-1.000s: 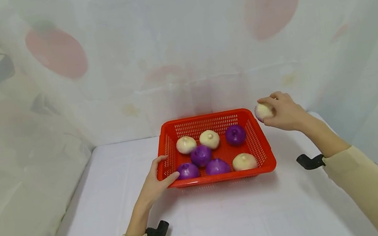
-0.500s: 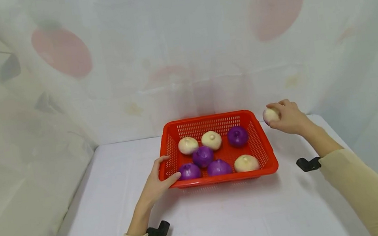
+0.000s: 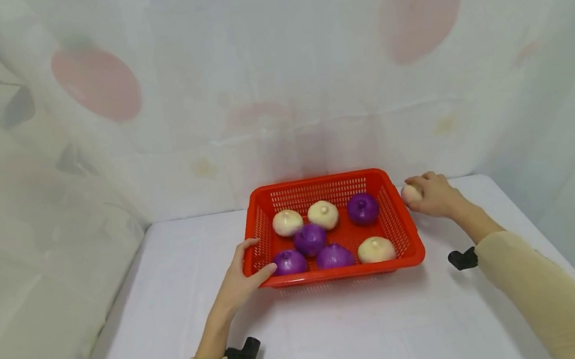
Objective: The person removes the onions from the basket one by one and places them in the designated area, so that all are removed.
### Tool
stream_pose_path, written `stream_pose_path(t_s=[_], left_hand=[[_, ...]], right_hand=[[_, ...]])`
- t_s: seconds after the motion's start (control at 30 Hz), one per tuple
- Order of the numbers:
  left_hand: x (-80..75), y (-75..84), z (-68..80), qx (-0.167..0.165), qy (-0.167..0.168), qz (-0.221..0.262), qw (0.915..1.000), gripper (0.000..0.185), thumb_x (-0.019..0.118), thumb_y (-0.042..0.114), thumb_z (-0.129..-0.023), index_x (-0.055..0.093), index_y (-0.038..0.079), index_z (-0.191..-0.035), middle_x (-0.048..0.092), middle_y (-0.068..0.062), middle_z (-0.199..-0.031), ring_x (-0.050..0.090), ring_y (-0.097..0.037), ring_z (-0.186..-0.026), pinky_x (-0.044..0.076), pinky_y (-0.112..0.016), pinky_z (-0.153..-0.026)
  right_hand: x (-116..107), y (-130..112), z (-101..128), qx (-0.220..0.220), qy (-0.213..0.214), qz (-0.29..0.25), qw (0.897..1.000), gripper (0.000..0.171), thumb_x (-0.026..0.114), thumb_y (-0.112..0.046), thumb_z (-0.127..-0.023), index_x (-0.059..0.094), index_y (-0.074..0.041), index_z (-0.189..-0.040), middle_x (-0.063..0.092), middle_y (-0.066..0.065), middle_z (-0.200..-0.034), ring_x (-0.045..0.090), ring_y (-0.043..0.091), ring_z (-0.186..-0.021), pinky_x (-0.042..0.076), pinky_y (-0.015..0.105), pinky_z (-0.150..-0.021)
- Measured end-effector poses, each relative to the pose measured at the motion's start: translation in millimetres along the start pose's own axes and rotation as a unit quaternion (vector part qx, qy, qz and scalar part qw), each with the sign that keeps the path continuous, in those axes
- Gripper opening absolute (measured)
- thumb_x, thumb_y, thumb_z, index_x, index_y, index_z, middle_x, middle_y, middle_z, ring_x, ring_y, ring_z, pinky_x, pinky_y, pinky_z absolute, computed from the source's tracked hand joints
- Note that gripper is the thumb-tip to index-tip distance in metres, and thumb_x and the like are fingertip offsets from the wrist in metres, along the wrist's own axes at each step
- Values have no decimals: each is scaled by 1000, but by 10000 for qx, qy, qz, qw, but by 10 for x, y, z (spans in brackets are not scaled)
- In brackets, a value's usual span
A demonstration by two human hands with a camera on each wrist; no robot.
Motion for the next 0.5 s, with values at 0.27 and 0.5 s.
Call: stream_pose_path(t_s=[0.27,0.5], left_hand=[[-7,-14,6,-31,37,-44,10000,72,79,47,-86,41,32,-145,52,-17,-140,58,-35,-119,55,-48,-94],[-4,13,-11,21,77,-103,9999,73,79,47,-86,40,31,-146,52,-15,-141,58,-34,-119,54,-48,-95]], right_hand=[[147,68,-12,-31,-135,46,9999,63,62,-32,-93,48,1,-145,43,36,-140,41,55,-125,41,75,-94],[185,164,-28,-33,-205,-83,9998,65,64,-31,-92,46,2,-145,44,37,-138,42,56,-123,41,72,-96]])
Point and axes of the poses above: each hand's wrist, its own z-axis away from the middle knuckle, its own x-axis out of the palm, y = z × x, the point moved 7 cm from there along -z, towards the middle knuckle
